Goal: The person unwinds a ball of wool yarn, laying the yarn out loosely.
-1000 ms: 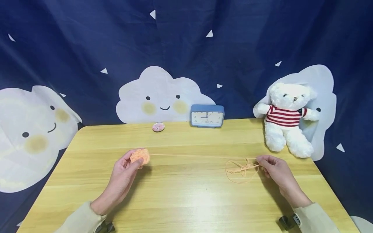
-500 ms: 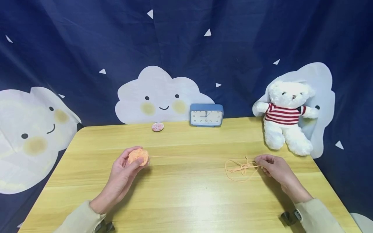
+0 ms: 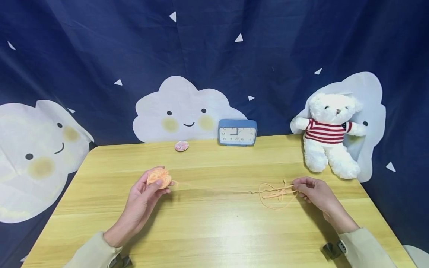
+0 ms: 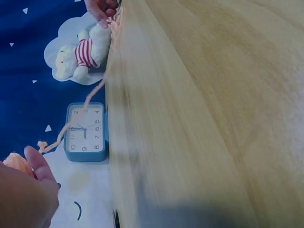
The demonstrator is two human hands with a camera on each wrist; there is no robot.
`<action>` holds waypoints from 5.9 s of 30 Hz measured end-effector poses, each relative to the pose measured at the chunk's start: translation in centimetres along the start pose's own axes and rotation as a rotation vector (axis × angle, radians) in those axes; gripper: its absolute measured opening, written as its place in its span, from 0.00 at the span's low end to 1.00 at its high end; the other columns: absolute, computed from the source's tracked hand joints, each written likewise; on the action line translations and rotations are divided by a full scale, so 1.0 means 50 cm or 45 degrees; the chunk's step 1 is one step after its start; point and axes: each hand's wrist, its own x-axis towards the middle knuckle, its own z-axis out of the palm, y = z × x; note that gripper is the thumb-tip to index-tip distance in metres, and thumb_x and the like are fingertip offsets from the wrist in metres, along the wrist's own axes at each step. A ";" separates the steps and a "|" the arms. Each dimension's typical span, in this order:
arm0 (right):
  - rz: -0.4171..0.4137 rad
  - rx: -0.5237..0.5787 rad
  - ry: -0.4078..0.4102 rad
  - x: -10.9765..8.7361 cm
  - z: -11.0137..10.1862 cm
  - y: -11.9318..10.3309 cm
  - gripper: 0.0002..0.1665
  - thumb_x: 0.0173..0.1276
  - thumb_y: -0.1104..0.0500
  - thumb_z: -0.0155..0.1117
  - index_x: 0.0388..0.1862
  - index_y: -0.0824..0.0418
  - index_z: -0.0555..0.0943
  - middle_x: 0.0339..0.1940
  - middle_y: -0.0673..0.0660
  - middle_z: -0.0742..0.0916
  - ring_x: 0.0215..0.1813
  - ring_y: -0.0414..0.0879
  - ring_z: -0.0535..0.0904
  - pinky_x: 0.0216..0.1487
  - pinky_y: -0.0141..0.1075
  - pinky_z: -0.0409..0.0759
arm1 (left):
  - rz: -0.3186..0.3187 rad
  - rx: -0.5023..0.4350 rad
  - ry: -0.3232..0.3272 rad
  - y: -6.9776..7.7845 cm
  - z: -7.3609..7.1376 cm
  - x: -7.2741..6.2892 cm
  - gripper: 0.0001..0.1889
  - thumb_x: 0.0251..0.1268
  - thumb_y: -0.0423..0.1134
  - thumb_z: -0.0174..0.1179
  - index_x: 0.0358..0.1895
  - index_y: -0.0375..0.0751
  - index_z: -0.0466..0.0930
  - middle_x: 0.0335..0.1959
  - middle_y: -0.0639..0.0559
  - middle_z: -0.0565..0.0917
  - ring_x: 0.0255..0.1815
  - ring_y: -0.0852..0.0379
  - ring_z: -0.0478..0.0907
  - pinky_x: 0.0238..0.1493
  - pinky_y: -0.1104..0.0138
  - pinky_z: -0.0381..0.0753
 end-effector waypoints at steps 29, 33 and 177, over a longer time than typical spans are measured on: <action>-0.233 0.595 -0.154 -0.004 0.226 -0.146 0.22 0.84 0.66 0.60 0.71 0.74 0.76 0.59 0.55 0.87 0.42 0.41 0.82 0.43 0.29 0.85 | -0.047 -0.011 0.002 0.014 0.015 0.001 0.22 0.81 0.25 0.60 0.72 0.28 0.70 0.58 0.39 0.81 0.51 0.49 0.88 0.51 0.63 0.90; -0.200 0.650 -0.319 0.005 0.280 -0.177 0.25 0.82 0.66 0.60 0.73 0.76 0.73 0.65 0.61 0.84 0.46 0.44 0.82 0.51 0.32 0.86 | -0.050 -0.011 0.001 0.016 0.016 0.002 0.21 0.81 0.25 0.59 0.72 0.27 0.70 0.58 0.38 0.81 0.52 0.47 0.89 0.51 0.63 0.90; 0.059 0.187 0.170 -0.018 0.041 -0.015 0.09 0.84 0.56 0.67 0.43 0.48 0.93 0.30 0.42 0.84 0.31 0.37 0.74 0.31 0.30 0.79 | 0.139 -0.062 0.190 0.026 -0.022 0.004 0.16 0.78 0.20 0.60 0.63 0.32 0.78 0.48 0.48 0.85 0.46 0.60 0.83 0.48 0.73 0.87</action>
